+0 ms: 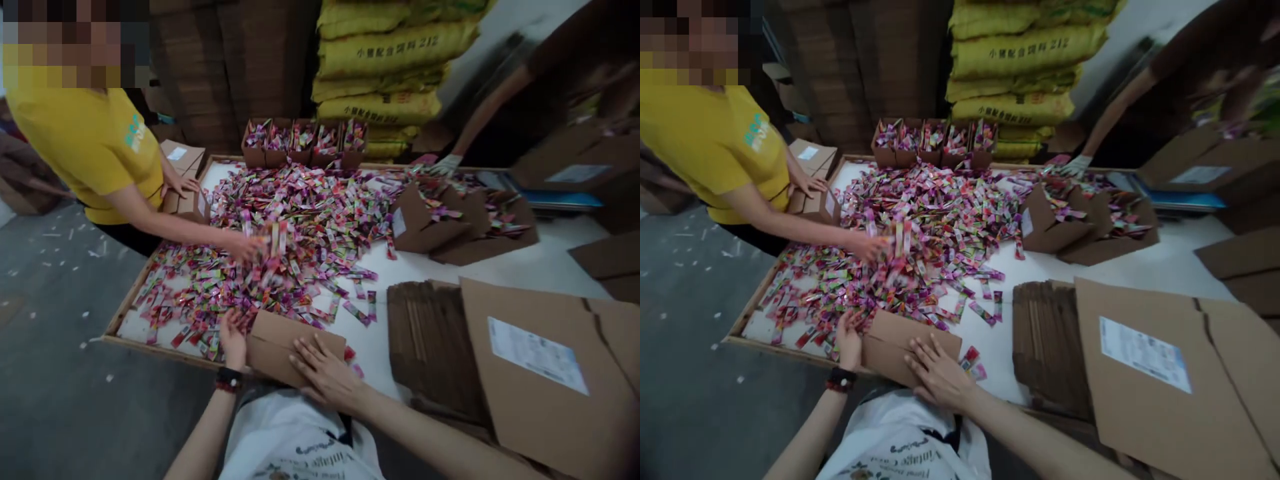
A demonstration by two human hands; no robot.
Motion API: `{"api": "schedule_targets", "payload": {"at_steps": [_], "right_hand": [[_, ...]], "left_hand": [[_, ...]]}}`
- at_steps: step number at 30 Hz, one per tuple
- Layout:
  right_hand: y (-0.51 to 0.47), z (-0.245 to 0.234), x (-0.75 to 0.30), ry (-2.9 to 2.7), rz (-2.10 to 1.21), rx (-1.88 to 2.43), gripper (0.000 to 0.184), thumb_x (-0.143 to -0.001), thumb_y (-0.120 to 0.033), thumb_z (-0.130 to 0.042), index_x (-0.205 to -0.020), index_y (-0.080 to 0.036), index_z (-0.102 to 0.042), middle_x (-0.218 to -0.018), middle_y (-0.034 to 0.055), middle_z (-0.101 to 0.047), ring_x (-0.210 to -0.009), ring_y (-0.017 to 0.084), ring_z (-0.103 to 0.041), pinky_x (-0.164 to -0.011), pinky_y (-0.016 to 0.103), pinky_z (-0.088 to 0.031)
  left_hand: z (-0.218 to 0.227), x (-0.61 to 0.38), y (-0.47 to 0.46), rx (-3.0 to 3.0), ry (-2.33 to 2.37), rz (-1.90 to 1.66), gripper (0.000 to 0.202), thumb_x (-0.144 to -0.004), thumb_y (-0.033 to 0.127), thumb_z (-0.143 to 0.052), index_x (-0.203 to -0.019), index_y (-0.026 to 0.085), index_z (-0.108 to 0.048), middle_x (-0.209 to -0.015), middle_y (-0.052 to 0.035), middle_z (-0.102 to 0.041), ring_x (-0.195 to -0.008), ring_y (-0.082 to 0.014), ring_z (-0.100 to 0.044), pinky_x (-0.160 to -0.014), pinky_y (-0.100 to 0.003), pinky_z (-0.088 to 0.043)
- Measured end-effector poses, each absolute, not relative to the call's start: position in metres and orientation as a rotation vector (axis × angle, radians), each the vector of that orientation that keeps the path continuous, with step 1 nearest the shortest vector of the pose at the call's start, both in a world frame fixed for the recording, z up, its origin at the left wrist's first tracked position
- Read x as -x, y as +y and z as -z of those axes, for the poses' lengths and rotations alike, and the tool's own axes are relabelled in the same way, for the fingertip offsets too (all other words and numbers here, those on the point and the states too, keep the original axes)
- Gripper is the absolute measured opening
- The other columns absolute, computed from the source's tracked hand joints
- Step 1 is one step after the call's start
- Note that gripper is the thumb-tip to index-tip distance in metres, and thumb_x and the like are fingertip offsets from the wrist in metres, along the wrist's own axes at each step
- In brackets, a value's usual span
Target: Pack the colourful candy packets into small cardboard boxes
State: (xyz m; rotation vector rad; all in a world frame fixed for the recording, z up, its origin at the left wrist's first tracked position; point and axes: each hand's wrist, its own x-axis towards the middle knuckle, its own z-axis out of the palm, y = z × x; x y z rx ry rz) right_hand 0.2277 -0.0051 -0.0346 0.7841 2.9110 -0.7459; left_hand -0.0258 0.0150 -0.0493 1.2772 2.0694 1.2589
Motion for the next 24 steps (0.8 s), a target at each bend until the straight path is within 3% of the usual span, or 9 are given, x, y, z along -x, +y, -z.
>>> {"api": "schedule_targets", "payload": {"at_steps": [2,5,7,9,11,14,18,21,24], "right_hand": [[-0.002,0.038,-0.23,2.9,0.81,-0.733,0.083,-0.09,-0.046,-0.054,-0.154,-0.011,-0.014,-0.156,0.0204,-0.014,-0.146,0.033,-0.013,-0.117,0.06,-0.009],[0.005,0.048,-0.232,2.931,0.828,-0.709,0.102,-0.082,-0.052,-0.059,-0.153,-0.002,-0.005,-0.156,0.0226,-0.007,-0.146,0.034,-0.006,-0.12,0.052,-0.009],[0.008,0.057,-0.233,2.959,0.794,-0.679,0.105,-0.079,-0.051,-0.061,-0.153,-0.001,-0.006,-0.156,0.0231,-0.003,-0.146,0.035,-0.002,-0.12,0.049,-0.01],[0.013,0.065,-0.234,2.972,0.779,-0.663,0.106,-0.077,-0.05,-0.062,-0.153,-0.002,-0.006,-0.156,0.0234,-0.001,-0.146,0.035,0.0,-0.12,0.05,-0.009],[0.018,0.072,-0.235,2.958,0.823,-0.643,0.106,-0.076,-0.051,-0.061,-0.152,-0.001,-0.007,-0.156,0.0249,-0.004,-0.146,0.035,-0.001,-0.121,0.049,-0.008],[0.025,0.078,-0.234,2.927,0.908,-0.621,0.108,-0.074,-0.052,-0.062,-0.152,0.001,-0.01,-0.155,0.0268,-0.011,-0.146,0.035,-0.006,-0.121,0.048,-0.008],[0.029,0.078,-0.228,2.935,0.902,-0.63,0.11,-0.07,-0.053,-0.065,-0.152,0.0,-0.014,-0.156,0.0257,-0.007,-0.146,0.036,-0.006,-0.121,0.048,-0.005],[0.03,0.071,-0.223,2.896,0.917,-0.6,0.104,-0.073,-0.054,-0.064,-0.15,0.002,-0.022,-0.152,0.0286,-0.021,-0.144,0.034,-0.02,-0.121,0.048,-0.003],[0.031,0.064,-0.223,2.885,0.93,-0.627,0.096,-0.074,-0.052,-0.066,-0.145,0.004,-0.034,-0.146,0.0288,-0.034,-0.142,0.034,-0.025,-0.121,0.046,-0.007]], "left_hand": [[0.04,0.032,0.01,-1.638,2.014,-1.147,0.049,-0.098,0.031,-0.029,-0.145,0.022,-0.035,-0.138,-0.0152,-0.052,-0.13,-0.025,-0.049,-0.108,-0.048,-0.039],[0.026,0.032,0.002,-2.387,1.458,-0.342,0.078,-0.084,0.055,-0.056,-0.149,0.02,-0.032,-0.155,-0.0145,-0.031,-0.146,-0.0333,-0.02,-0.118,-0.054,-0.017],[0.024,0.028,0.002,-2.565,1.181,0.058,0.091,-0.079,0.055,-0.061,-0.151,0.012,-0.026,-0.157,-0.0178,-0.024,-0.147,-0.0344,-0.016,-0.118,-0.051,-0.017],[0.029,0.023,0.007,-2.636,1.128,0.25,0.083,-0.083,0.041,-0.057,-0.15,0.005,-0.023,-0.157,-0.0208,-0.021,-0.147,-0.0337,-0.011,-0.119,-0.048,-0.016],[0.037,0.02,0.014,-2.673,1.081,0.35,0.077,-0.084,0.035,-0.053,-0.148,0.001,-0.027,-0.156,-0.0229,-0.02,-0.147,-0.0366,-0.005,-0.119,-0.051,-0.012],[0.043,0.021,0.022,-2.663,0.978,0.379,0.087,-0.079,0.046,-0.056,-0.146,-0.003,-0.029,-0.156,-0.0263,-0.019,-0.146,-0.041,0.001,-0.118,-0.054,-0.008],[0.038,0.021,0.022,-2.589,1.0,0.373,0.096,-0.077,0.055,-0.057,-0.148,-0.001,-0.026,-0.157,-0.0268,-0.014,-0.146,-0.0421,0.003,-0.117,-0.056,-0.009],[0.027,0.011,0.021,-2.545,1.005,0.372,0.099,-0.076,0.058,-0.059,-0.151,0.006,-0.021,-0.158,-0.0263,-0.01,-0.146,-0.0438,-0.002,-0.114,-0.059,-0.015],[0.015,-0.004,0.03,-2.633,0.952,0.351,0.118,-0.065,0.06,-0.069,-0.154,0.01,-0.008,-0.158,-0.0258,-0.001,-0.145,-0.0452,0.002,-0.112,-0.065,-0.009]]}}
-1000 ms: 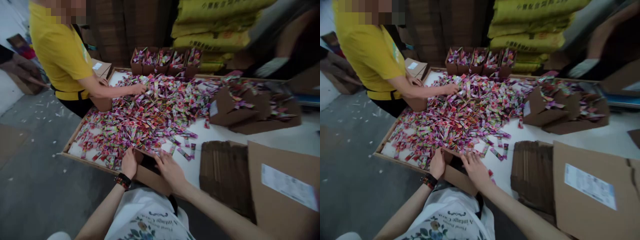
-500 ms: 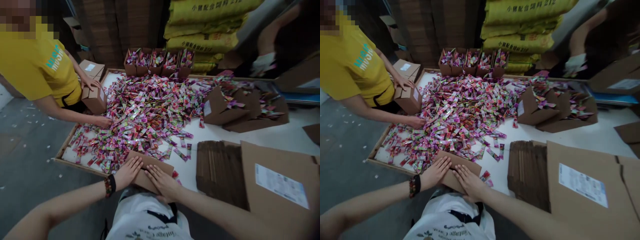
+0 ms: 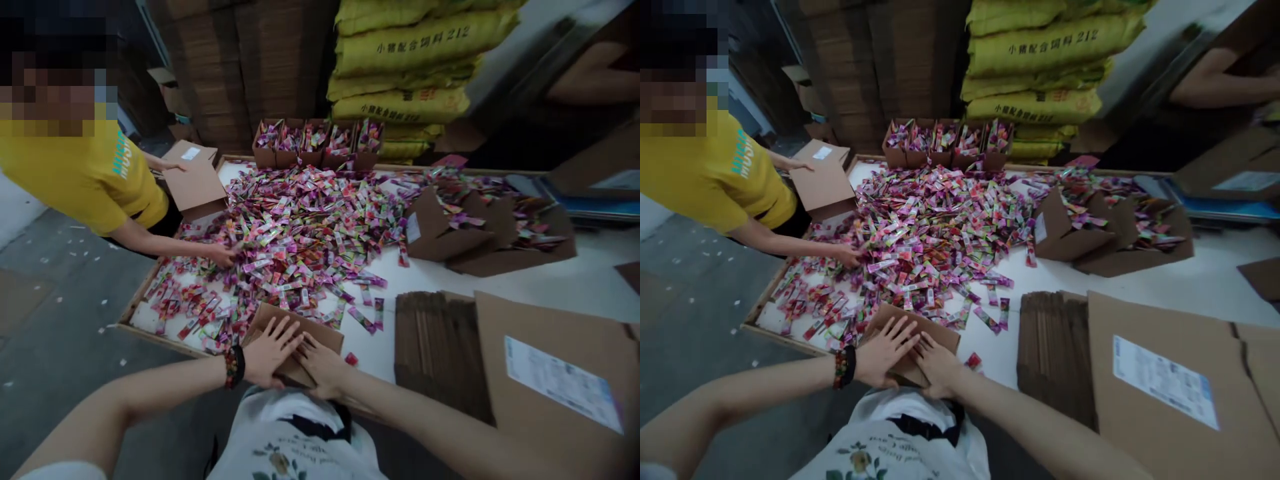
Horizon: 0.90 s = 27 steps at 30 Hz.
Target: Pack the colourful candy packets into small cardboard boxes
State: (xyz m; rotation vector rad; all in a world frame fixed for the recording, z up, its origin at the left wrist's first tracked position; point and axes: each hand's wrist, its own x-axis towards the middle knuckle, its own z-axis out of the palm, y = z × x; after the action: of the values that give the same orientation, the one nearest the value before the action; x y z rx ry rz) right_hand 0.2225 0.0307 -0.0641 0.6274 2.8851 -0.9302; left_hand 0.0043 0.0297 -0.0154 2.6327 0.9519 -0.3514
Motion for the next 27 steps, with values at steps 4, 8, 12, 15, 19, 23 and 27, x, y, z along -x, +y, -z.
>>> {"api": "schedule_targets", "payload": {"at_steps": [4,8,12,15,19,23,27], "right_hand": [[0.027,0.07,-0.228,3.042,0.913,-0.596,0.085,-0.082,-0.045,-0.06,-0.146,0.002,-0.032,-0.147,0.0262,-0.035,-0.142,0.032,-0.025,-0.12,0.048,-0.014],[0.011,0.082,-0.228,3.284,0.814,-0.662,0.057,-0.093,-0.043,-0.047,-0.131,-0.002,-0.056,-0.132,0.0217,-0.055,-0.133,0.031,-0.043,-0.115,0.052,-0.028],[-0.017,0.064,-0.225,3.403,0.821,-1.022,0.033,-0.096,-0.027,-0.043,-0.1,-0.012,-0.072,-0.1,0.0109,-0.072,-0.101,0.019,-0.066,-0.101,0.035,-0.048],[-0.025,0.043,-0.224,3.224,0.835,-1.5,0.037,-0.094,-0.029,-0.045,-0.12,-0.011,-0.064,-0.122,0.0147,-0.064,-0.12,0.024,-0.056,-0.106,0.041,-0.043],[-0.001,0.043,-0.22,2.789,0.71,-1.894,0.08,-0.085,-0.053,-0.057,-0.148,-0.01,-0.034,-0.155,0.0231,-0.02,-0.142,0.046,-0.014,-0.106,0.074,-0.014],[0.022,0.062,-0.244,2.824,1.185,-1.981,0.063,-0.093,-0.052,-0.044,-0.146,-0.019,-0.04,-0.155,0.0163,-0.027,-0.143,0.036,-0.023,-0.112,0.063,-0.021],[-0.016,0.112,-0.3,1.96,1.94,-3.053,0.053,-0.093,-0.05,-0.033,-0.127,-0.014,-0.052,-0.133,0.0195,-0.053,-0.123,0.029,-0.053,-0.1,0.049,-0.046]], "left_hand": [[0.013,-0.017,0.053,-2.731,0.905,0.423,0.139,-0.043,0.065,-0.078,-0.153,0.012,-0.013,-0.157,-0.0308,-0.002,-0.142,-0.053,0.0,-0.104,-0.074,0.003],[0.016,-0.015,0.06,-2.724,0.845,0.436,0.14,-0.04,0.06,-0.082,-0.154,0.02,-0.011,-0.155,-0.0321,-0.011,-0.139,-0.0532,-0.017,-0.105,-0.071,-0.007],[0.012,-0.01,0.054,-2.691,0.821,0.43,0.13,-0.045,0.055,-0.082,-0.153,0.031,-0.014,-0.156,-0.0295,-0.008,-0.135,-0.0542,-0.023,-0.101,-0.073,-0.016],[0.011,-0.009,0.05,-2.686,0.81,0.423,0.124,-0.048,0.052,-0.082,-0.152,0.032,-0.019,-0.158,-0.0263,-0.004,-0.135,-0.0545,-0.022,-0.1,-0.073,-0.017],[0.012,-0.012,0.05,-2.687,0.857,0.447,0.111,-0.053,0.054,-0.079,-0.149,0.033,-0.03,-0.159,-0.0229,-0.006,-0.135,-0.0536,-0.022,-0.1,-0.073,-0.018],[-0.007,-0.02,0.058,-2.656,0.903,0.447,0.112,-0.049,0.049,-0.081,-0.149,0.035,-0.031,-0.156,-0.0214,-0.019,-0.132,-0.0506,-0.029,-0.101,-0.071,-0.02],[-0.048,-0.01,0.066,-2.6,1.19,0.161,0.106,-0.051,0.054,-0.078,-0.147,0.035,-0.036,-0.157,-0.0167,-0.02,-0.132,-0.0483,-0.032,-0.103,-0.069,-0.024]]}}
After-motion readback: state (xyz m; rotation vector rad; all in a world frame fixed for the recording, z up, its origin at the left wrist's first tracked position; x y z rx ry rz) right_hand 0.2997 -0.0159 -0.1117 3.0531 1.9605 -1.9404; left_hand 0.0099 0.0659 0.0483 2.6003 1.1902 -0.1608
